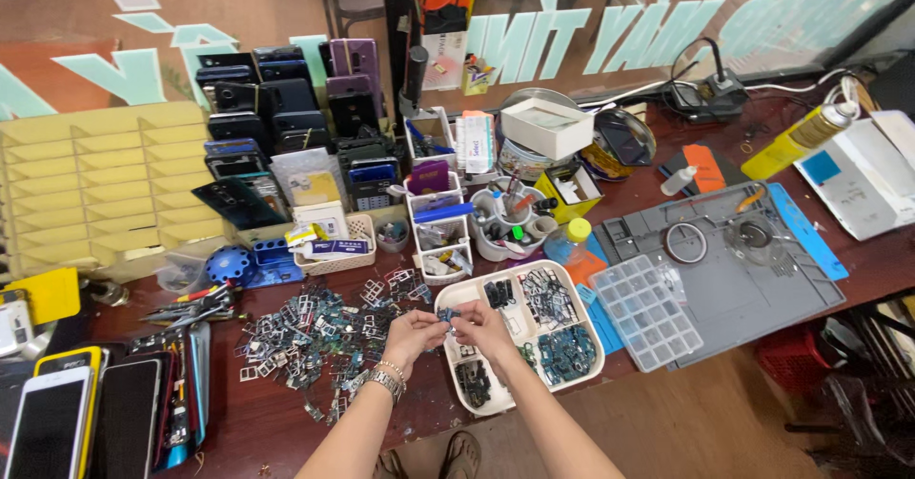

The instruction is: The person sorts small electronic components, likely camera modules, from a pile on the workbench into a compartmentalized tray. They handle the parts one at a time, separating them by type and placing them into designated sections of the tray.

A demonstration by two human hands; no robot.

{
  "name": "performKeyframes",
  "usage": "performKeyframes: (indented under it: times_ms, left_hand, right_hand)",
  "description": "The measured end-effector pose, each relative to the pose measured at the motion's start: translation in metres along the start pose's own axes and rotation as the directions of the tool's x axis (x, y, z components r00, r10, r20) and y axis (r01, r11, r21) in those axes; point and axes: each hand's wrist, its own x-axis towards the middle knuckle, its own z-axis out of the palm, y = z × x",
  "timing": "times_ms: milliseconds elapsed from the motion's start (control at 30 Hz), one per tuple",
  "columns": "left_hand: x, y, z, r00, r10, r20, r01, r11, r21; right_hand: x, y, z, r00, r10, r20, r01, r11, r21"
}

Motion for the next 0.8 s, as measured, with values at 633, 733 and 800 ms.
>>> performKeyframes:
  times_ms: [633,733,800]
  left_hand:
    - [0.011,-0.076,0.202,0.976,-0.127,0.179,0.075,0.959,0.273]
    - [0.013,-0.083,0.214,0.976,-0.163,0.142,0.102,0.926,0.363]
    - [0.013,-0.084,0.214,0.98,-0.171,0.104,0.113,0.901,0.419]
  right_hand:
    - [-0.067,0.04,-0.198,0.899,-0.311,-0.308,0.118,0.849,-0.515]
    - [-0.079,0.023,-0.201,0.837,-0.458,-0.3,0.12,0.689,-0.715]
    - [-0.088,0.011,-0.197,0.829,-0.468,-0.306,0.048,0.606,-0.794]
